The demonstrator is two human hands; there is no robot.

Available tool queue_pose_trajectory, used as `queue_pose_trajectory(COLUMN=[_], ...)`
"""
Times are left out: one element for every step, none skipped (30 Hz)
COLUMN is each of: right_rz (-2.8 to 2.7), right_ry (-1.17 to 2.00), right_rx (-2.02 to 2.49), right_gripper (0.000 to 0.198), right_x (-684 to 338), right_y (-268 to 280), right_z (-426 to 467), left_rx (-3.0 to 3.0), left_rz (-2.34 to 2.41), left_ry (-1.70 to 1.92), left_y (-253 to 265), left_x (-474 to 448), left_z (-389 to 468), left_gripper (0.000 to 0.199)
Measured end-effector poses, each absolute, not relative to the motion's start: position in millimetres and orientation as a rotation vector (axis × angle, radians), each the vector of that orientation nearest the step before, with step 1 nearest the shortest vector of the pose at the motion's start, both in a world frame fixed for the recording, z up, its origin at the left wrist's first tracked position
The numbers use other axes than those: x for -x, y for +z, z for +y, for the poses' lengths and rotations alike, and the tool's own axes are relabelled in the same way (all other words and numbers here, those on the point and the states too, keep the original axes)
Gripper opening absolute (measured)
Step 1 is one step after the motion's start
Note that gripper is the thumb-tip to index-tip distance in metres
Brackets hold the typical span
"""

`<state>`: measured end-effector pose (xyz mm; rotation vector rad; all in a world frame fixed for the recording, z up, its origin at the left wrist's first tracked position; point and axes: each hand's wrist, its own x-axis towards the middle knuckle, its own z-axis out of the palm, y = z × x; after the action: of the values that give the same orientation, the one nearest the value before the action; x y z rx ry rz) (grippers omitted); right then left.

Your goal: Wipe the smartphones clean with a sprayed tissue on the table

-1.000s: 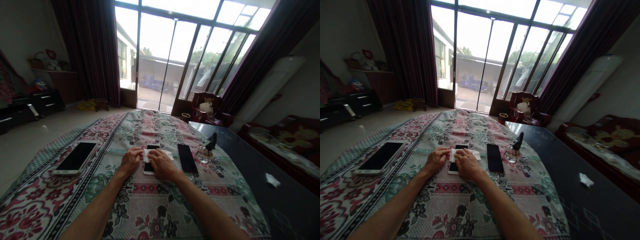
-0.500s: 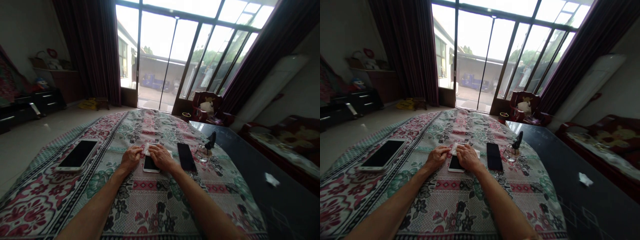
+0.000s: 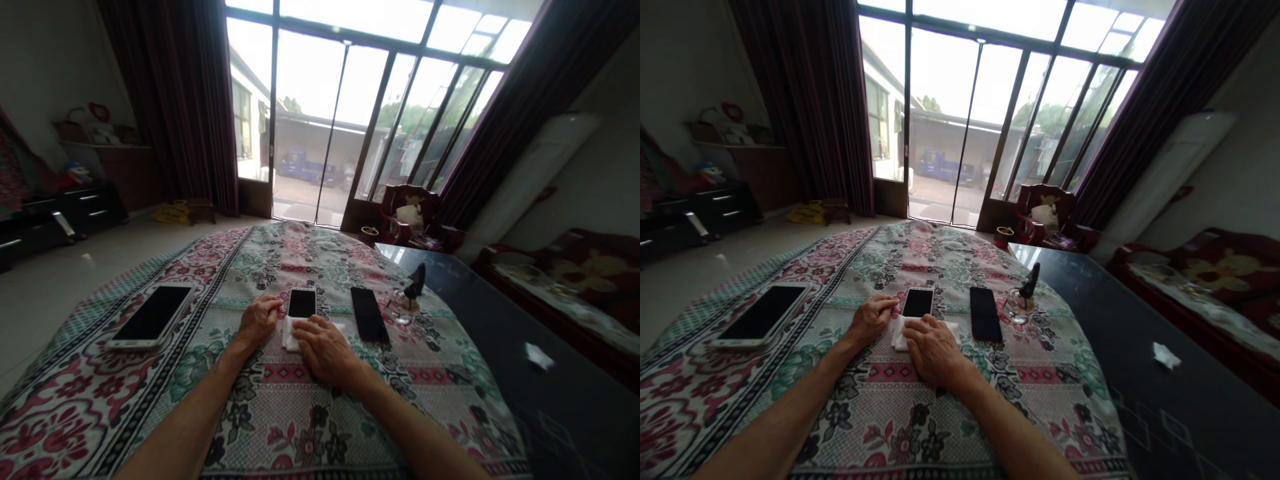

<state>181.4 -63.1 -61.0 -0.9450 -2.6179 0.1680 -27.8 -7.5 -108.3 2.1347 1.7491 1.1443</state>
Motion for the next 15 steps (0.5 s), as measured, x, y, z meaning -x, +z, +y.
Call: queue_pose_trajectory(right_rz=[-2.595, -2.575, -2.559, -2.550, -2.546, -2.541, -2.532, -2.524, -2.516, -2.508, -2.496, -2.477, -2.455, -2.428, -2.402], right_ry=[0.155, 0.141, 0.128, 0.122, 0.123, 0.127, 0.132, 0.134, 0.142, 0.156, 0.186, 0.223, 0.266, 0.309, 0.348], right_rx=[0.987, 1.027, 1.064, 1.091, 1.107, 1.126, 1.150, 1.168, 1.180, 1.185, 1.187, 1.189, 1.192, 1.193, 1.190], right_gripper=[0.033, 0.033, 0.033, 0.033, 0.034, 0.034, 0.034, 0.034, 0.033, 0.033, 0.033, 0.034, 0.034, 0.035, 0.035], right_x=[-181, -180, -178, -177, -174, -172, -169, -167, -165, -163, -162, -161, -161, -162, -163], right_y=[-62, -63, -64, -65, -65, -66, -66, -66, -67, -67, -68, -70, -71, -73, -75], right_z=[-57, -50, -41, -31, -20, -10, 1, 10, 20, 28, 36, 42, 48, 52, 56], left_rx=[-2.133, -2.133, -2.133, -2.135, -2.135, -2.135, -2.133, -2.133, -2.138, -2.148, -2.161, -2.173, -2.181, -2.171, -2.153], left_rz=[1.749, 1.747, 1.744, 1.742, 1.742, 1.744, 1.748, 1.754, 1.761, 1.768, 1.782, 1.802, 1.830, 1.873, 1.917], left_ry=[1.141, 1.139, 1.136, 1.132, 1.125, 1.115, 1.105, 1.093, 1.076, 1.048, 1.008, 0.953, 0.881, 0.801, 0.733], left_y=[-108, -108, -108, -108, -108, -108, -107, -106, -105, -102, -99, -94, -89, -84, -79], left_x=[28, 28, 28, 28, 28, 28, 29, 29, 29, 28, 27, 25, 22, 18, 13], left_z=[-8, -7, -7, -7, -7, -7, -7, -8, -9, -10, -12, -16, -19, -24, -29], left_gripper=[0.032, 0.033, 0.033, 0.033, 0.033, 0.033, 0.034, 0.034, 0.034, 0.034, 0.033, 0.032, 0.031, 0.033, 0.041])
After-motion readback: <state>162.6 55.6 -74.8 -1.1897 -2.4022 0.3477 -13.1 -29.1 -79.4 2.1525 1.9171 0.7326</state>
